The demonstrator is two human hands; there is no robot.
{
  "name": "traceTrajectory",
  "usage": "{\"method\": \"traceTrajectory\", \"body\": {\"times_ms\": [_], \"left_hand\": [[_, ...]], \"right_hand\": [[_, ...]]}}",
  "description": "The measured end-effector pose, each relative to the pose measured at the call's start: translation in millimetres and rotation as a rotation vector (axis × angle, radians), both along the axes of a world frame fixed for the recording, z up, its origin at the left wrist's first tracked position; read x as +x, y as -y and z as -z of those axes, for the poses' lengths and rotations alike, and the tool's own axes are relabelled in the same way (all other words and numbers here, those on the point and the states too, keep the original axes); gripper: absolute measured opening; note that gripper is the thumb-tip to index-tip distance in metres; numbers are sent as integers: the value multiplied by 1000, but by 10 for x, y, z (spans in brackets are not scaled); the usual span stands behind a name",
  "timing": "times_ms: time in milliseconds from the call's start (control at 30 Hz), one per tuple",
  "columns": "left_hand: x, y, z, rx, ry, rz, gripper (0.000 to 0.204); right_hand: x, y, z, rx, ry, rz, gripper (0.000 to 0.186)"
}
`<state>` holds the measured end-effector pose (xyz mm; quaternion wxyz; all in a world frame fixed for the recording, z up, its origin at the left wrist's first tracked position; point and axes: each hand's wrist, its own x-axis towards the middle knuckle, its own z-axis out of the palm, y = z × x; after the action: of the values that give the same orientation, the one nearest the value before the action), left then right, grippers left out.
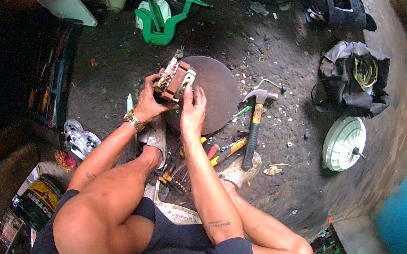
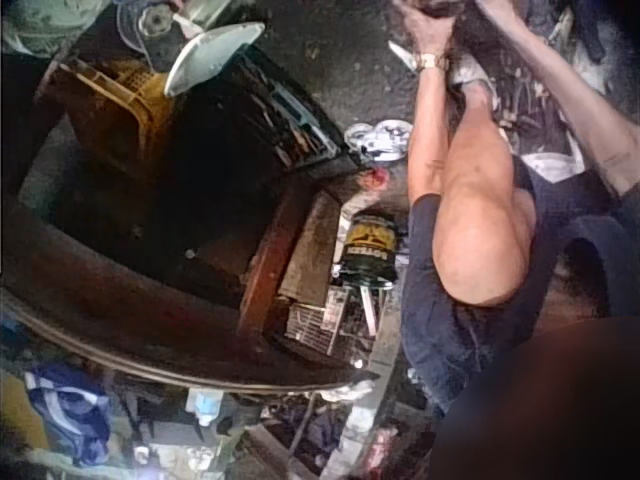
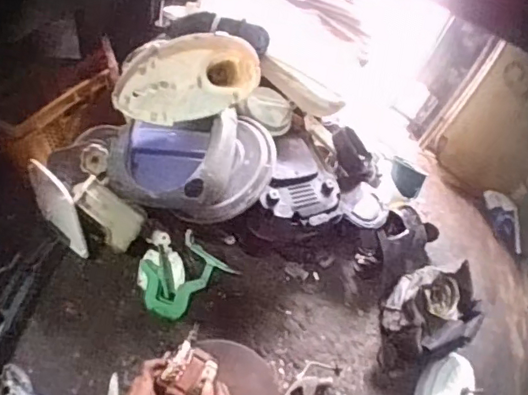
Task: The person sits on the floor and uses a hammer and a flat metal tool to repeatedly strike and pry at a cylindrical mechanical component. The person rotates the object and continues striking it from different angles.
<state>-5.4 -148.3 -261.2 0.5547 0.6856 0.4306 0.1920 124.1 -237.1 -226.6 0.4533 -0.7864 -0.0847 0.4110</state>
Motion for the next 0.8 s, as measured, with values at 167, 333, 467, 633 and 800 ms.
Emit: {"method": "traceTrajectory", "body": {"times_ms": [167, 333, 467, 633, 800], "left_hand": [[45, 118, -261, 460, -148, 9, 108], [-85, 117, -64, 102, -73, -40, 104], [-69, -132, -187, -24, -135, 207, 98], [-83, -52, -171, 104, -109, 184, 103], [-29, -119, -208, 281, 20, 320, 100]], "right_hand": [[163, 12, -186, -108, 219, -298, 78], [21, 206, -361, -122, 292, -577, 72], [18, 537, -121, -30, 188, -425, 43], [35, 344, -215, -206, -96, -365, 29], [9, 397, -34, -253, -8, -357, 30]]}}
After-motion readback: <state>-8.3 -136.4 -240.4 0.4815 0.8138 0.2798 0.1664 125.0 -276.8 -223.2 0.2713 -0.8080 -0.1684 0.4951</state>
